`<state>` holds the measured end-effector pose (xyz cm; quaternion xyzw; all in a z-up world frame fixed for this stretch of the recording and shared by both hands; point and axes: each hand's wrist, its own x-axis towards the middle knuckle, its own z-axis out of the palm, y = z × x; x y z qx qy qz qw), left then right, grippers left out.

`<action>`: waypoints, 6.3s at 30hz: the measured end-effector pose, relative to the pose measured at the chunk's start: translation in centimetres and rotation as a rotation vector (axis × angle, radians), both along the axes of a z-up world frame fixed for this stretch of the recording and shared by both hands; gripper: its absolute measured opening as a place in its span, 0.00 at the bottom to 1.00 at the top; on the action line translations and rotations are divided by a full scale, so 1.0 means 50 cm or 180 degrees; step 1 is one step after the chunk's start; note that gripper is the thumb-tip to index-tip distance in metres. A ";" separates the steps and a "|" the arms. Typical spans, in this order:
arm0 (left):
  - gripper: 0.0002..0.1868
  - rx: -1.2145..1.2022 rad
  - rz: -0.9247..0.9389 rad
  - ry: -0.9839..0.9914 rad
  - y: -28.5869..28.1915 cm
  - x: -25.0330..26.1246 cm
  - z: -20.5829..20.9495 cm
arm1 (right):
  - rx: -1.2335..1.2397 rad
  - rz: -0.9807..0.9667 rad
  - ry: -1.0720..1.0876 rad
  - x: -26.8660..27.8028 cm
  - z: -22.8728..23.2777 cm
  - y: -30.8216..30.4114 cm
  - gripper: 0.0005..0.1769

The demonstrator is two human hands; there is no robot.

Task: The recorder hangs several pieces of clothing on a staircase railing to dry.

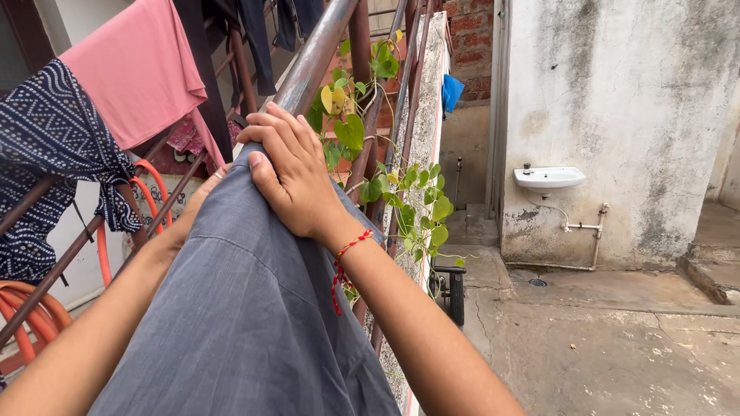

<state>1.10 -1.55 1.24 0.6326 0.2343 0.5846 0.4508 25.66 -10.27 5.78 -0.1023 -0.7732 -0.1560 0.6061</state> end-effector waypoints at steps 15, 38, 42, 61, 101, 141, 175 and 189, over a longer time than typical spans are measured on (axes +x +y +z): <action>0.16 0.1229 0.2844 0.3292 -0.125 0.051 0.121 | 0.0119 0.0035 -0.0065 0.004 0.004 0.001 0.19; 0.61 0.1263 0.2472 0.2912 -0.234 0.218 0.187 | -0.1102 -0.0394 0.1046 0.079 -0.233 -0.115 0.23; 0.61 0.1390 0.2520 0.3048 -0.222 0.209 0.190 | -0.1942 -0.0282 0.1137 0.098 -0.371 -0.150 0.22; 0.12 0.2435 0.3387 0.3070 -0.322 0.542 -0.323 | -0.4559 0.2981 0.0977 0.243 -0.442 0.055 0.12; 0.11 -0.0723 0.4099 0.3887 -0.224 0.493 -0.507 | -0.3235 -0.0116 -0.1342 0.141 -0.852 0.246 0.13; 0.10 -0.1751 0.5491 0.3515 -0.156 0.559 -0.541 | -0.4569 0.5281 -0.1940 -0.113 -0.667 0.352 0.16; 0.30 -0.2307 0.6798 0.2527 -0.216 0.601 -0.527 | -0.3814 0.4288 -0.1088 -0.015 -0.793 0.435 0.19; 0.28 -0.2428 0.7321 0.2081 -0.212 0.578 -0.562 | -0.5011 0.4321 -0.0900 0.003 -0.834 0.488 0.22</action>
